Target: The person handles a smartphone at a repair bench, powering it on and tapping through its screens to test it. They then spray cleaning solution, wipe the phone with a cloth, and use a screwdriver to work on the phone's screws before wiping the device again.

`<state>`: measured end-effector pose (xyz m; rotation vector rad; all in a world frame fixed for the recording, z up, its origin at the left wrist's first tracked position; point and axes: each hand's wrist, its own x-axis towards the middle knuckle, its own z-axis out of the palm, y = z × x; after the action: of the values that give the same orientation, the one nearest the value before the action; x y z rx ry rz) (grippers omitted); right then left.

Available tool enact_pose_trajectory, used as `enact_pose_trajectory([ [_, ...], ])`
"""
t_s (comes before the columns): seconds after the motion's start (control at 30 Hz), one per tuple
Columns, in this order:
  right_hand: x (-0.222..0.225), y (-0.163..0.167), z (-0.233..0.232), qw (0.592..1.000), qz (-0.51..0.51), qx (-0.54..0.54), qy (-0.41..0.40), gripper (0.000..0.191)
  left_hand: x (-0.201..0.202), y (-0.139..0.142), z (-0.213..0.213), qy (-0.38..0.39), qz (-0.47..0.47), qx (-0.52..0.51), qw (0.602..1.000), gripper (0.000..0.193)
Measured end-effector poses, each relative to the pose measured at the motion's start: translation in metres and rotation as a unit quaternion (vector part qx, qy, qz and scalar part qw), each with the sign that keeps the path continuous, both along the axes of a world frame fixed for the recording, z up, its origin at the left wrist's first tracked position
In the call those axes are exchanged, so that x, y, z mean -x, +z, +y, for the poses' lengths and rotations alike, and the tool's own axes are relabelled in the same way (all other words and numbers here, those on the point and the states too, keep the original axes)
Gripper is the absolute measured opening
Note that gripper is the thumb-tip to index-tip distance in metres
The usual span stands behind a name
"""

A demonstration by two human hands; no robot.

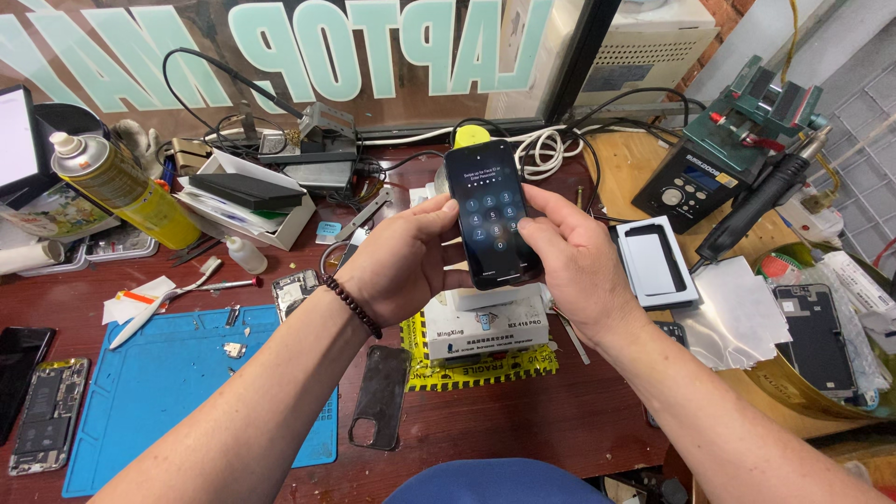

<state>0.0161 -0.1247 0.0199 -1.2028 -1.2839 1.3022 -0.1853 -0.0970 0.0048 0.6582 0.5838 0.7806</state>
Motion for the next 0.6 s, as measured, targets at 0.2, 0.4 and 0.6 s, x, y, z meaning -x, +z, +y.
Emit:
enact_pose_trajectory([
  [0.2, 0.006, 0.009, -0.004, 1.0, -0.017, 0.001, 0.007, 0.049, 0.0, -0.003, 0.0, -0.002, 0.004, -0.008, 1.0, 0.038],
  [0.4, 0.013, 0.017, -0.008, 0.994, -0.105, 0.012, -0.022, 0.061, 0.0, -0.005, 0.0, 0.005, 0.007, -0.005, 1.0, 0.035],
  [0.6, 0.009, 0.011, -0.005, 1.0, -0.026, 0.007, 0.006, 0.054, 0.001, -0.004, -0.001, 0.007, 0.008, -0.002, 1.0, 0.036],
])
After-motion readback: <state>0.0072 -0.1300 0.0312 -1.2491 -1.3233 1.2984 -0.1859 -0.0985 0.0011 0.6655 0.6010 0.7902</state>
